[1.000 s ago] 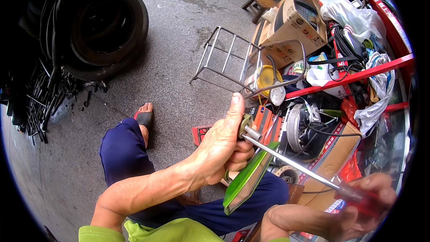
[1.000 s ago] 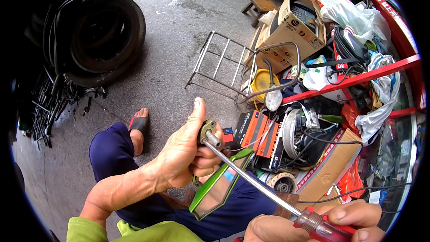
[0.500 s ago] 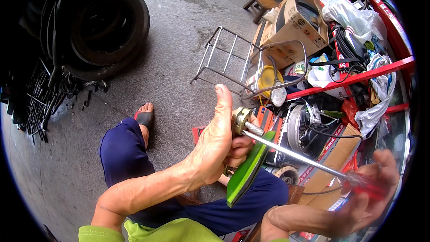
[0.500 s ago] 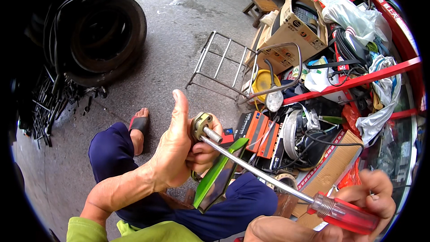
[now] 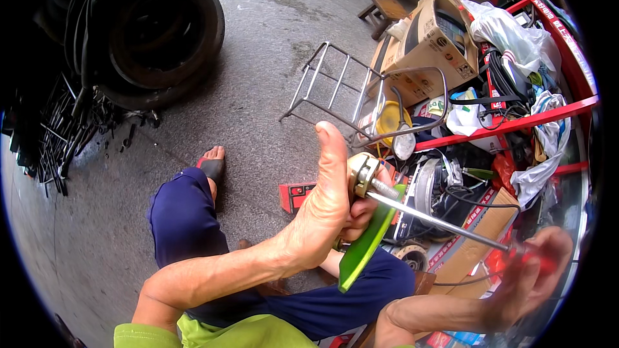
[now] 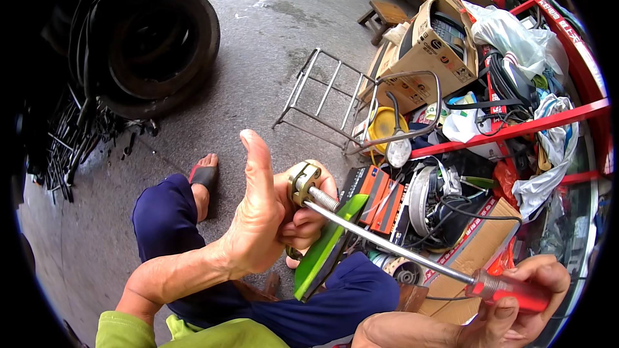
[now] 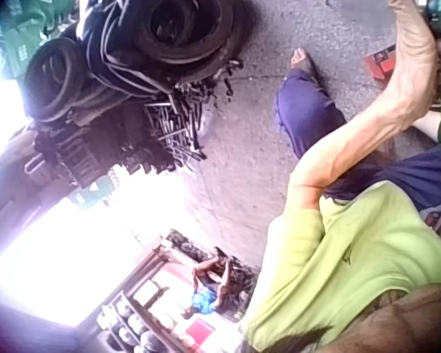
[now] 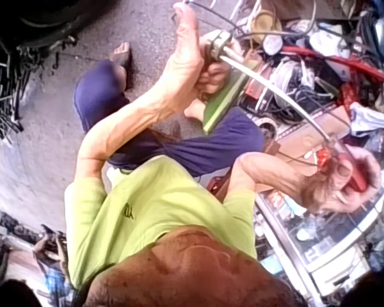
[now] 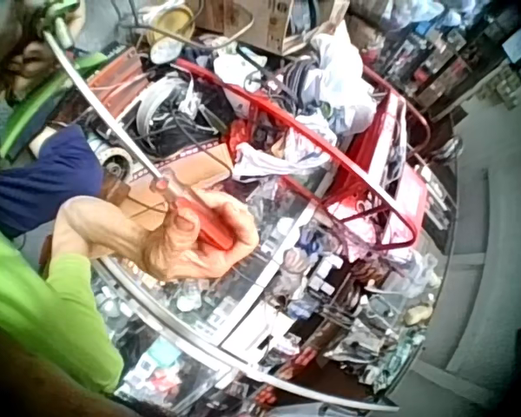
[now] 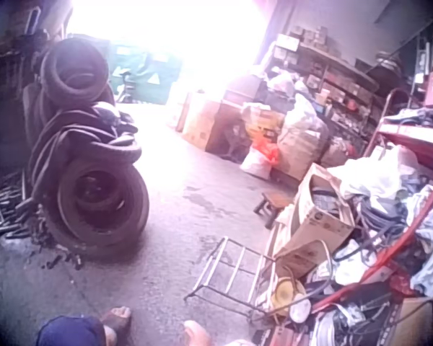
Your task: The person assembles a small green-framed mirror by inserting a metal rod into its back, tightening it with a screwdriver, and then using pliers to secure the components. The person handles the mirror, rod, screwdriver, and pliers in a cluttered workshop.
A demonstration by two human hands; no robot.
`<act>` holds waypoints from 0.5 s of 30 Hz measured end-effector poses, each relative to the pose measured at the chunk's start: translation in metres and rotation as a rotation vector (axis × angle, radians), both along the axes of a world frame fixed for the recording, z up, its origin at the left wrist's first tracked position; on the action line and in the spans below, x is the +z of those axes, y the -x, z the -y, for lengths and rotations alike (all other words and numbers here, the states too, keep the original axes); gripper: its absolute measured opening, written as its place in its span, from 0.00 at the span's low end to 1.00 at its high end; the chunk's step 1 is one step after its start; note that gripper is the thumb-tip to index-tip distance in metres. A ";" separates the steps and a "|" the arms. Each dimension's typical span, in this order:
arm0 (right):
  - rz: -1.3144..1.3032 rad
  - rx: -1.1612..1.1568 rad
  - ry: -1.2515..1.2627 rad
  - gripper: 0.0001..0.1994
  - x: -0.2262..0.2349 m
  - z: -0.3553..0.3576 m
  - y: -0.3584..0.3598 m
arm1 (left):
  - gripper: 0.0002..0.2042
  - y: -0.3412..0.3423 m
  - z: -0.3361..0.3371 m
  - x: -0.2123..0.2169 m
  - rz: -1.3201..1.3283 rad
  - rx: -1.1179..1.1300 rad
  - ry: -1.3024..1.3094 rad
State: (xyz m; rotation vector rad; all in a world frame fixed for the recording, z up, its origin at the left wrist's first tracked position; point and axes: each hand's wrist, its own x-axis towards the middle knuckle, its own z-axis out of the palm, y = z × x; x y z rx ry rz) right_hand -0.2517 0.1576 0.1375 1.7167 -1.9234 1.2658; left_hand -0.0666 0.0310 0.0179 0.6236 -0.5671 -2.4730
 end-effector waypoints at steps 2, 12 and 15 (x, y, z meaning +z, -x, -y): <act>0.099 -0.041 -0.048 0.19 0.005 -0.009 0.008 | 0.47 -0.001 -0.001 0.000 -0.013 0.002 -0.012; -0.115 0.049 0.003 0.32 0.001 0.000 -0.005 | 0.39 -0.002 0.002 0.003 0.043 0.037 -0.085; -0.132 -0.073 0.016 0.33 -0.001 0.004 -0.020 | 0.27 0.004 -0.002 0.003 0.142 0.082 -0.026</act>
